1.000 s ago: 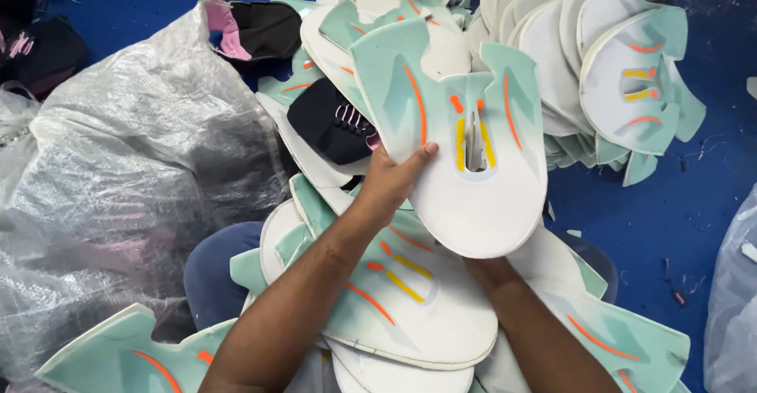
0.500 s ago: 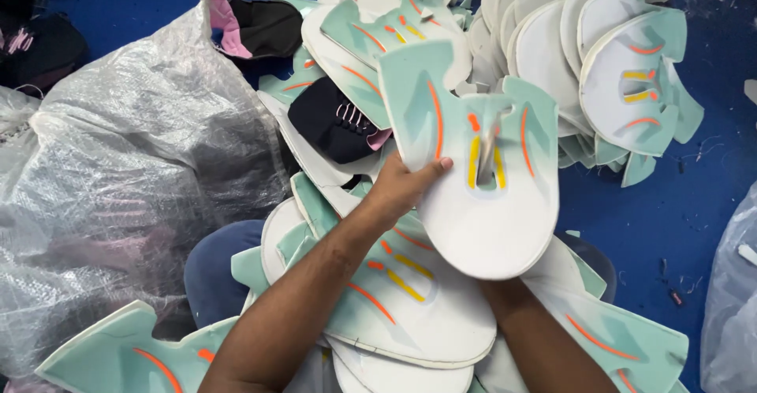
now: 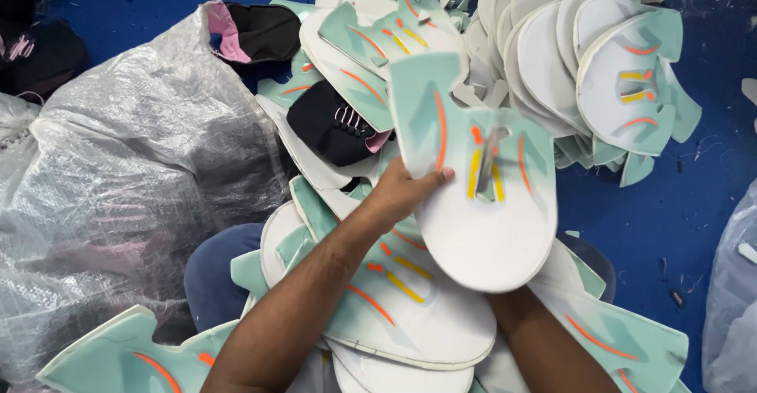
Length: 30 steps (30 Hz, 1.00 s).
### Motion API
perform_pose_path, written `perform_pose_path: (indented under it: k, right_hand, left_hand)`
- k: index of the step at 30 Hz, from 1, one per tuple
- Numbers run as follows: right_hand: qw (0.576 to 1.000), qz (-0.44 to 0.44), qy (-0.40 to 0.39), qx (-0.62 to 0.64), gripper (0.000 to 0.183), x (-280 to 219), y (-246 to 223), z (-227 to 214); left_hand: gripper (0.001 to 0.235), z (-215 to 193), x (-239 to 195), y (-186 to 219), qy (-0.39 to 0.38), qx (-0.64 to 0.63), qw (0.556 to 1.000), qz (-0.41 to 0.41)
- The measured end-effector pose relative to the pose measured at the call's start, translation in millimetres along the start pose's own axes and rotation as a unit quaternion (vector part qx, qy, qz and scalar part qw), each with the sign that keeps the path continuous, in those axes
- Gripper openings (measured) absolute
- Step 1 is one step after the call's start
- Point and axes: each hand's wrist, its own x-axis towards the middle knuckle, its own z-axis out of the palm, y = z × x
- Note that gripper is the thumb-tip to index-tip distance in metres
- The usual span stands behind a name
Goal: The person uses shears to trim the edges of light blue and white shoe parts, which have orange and yellow markings. They repeatedly pick up a part, cut along the edges, and place the trimmed piece onto a growing stack.
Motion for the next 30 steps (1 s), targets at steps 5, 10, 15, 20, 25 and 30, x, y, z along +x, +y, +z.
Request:
perform_pose_path:
  k: [5, 10, 15, 20, 25, 30]
  right_hand:
    - [1.000, 0.006, 0.010, -0.018, 0.035, 14, -13, 14]
    - [0.999, 0.009, 0.020, -0.035, 0.036, 11, -35, 29]
    - [0.998, 0.009, 0.032, -0.051, 0.036, 30, -12, 19]
    - [0.997, 0.012, 0.040, -0.060, 0.037, 4, -60, 43]
    - [0.988, -0.026, 0.148, 0.031, 0.030, -9, -91, 46]
    - [0.970, -0.098, 0.203, 0.086, 0.025, -5, -86, 39]
  left_hand:
    - [0.049, 2, 6, -10, -0.036, 0.021, 0.999, -0.002]
    - [0.050, -2, 6, -13, -0.031, -0.013, 0.999, 0.023]
    - [0.063, -38, -4, 10, -0.052, -0.199, 0.977, 0.059]
    - [0.060, -87, -28, 42, -0.116, -0.412, 0.890, 0.154]
    - [0.045, -94, 11, -13, -0.084, -0.379, 0.900, 0.199]
    - [0.053, -61, 19, -9, 0.028, -0.264, 0.956, 0.128]
